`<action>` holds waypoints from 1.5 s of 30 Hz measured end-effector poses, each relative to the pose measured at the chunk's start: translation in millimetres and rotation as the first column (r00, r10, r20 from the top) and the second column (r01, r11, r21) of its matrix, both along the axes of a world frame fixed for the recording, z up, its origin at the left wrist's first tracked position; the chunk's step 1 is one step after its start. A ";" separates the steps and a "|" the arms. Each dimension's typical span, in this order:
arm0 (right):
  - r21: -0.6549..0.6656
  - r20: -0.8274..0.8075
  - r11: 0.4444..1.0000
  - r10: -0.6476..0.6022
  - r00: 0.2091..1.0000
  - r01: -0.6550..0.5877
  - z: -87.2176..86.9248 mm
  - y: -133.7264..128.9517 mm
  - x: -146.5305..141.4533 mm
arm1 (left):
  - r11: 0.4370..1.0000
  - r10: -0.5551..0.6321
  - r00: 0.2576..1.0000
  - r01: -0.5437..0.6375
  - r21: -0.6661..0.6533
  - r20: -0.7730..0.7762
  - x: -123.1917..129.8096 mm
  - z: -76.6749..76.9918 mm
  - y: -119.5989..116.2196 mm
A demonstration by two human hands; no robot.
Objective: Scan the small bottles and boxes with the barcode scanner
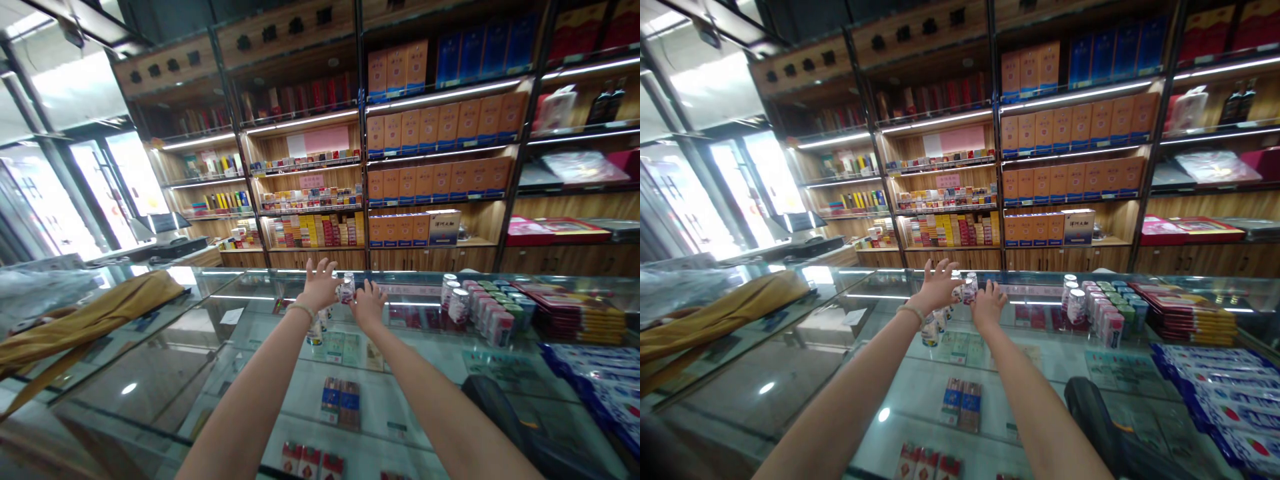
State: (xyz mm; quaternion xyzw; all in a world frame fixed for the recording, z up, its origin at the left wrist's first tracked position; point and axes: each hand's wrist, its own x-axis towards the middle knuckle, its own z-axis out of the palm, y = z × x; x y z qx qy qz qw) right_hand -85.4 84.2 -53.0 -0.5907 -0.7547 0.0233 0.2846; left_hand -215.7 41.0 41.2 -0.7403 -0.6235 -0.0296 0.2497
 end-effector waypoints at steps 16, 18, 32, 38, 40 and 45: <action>-0.224 0.132 0.973 0.080 0.988 -0.049 20.2 -8.1 33.8 | 0.999 0.053 0.998 -0.053 -0.001 0.038 17.6 15.5 -17.5; -0.205 0.133 0.978 0.078 0.988 -0.050 26.5 -13.0 41.9 | 0.998 0.054 0.997 -0.054 0.016 0.051 25.7 18.6 -22.7; -0.099 0.128 0.993 0.074 0.989 -0.062 73.3 -30.5 137.9 | 0.983 -0.058 0.988 0.031 0.180 0.145 112.9 27.9 -32.8; -0.041 0.165 0.997 0.068 0.984 -0.062 80.9 -25.9 187.5 | 0.978 -0.071 0.972 0.024 0.205 0.223 151.8 30.4 -33.1; -0.008 0.183 0.999 0.041 0.982 -0.040 82.3 -22.1 206.9 | 0.973 -0.065 0.963 0.003 0.231 0.261 163.0 28.5 -31.5; 0.000 0.193 0.999 -0.044 0.980 0.045 83.7 -14.5 252.8 | 0.963 -0.079 0.933 -0.020 0.269 0.350 186.7 17.6 -24.0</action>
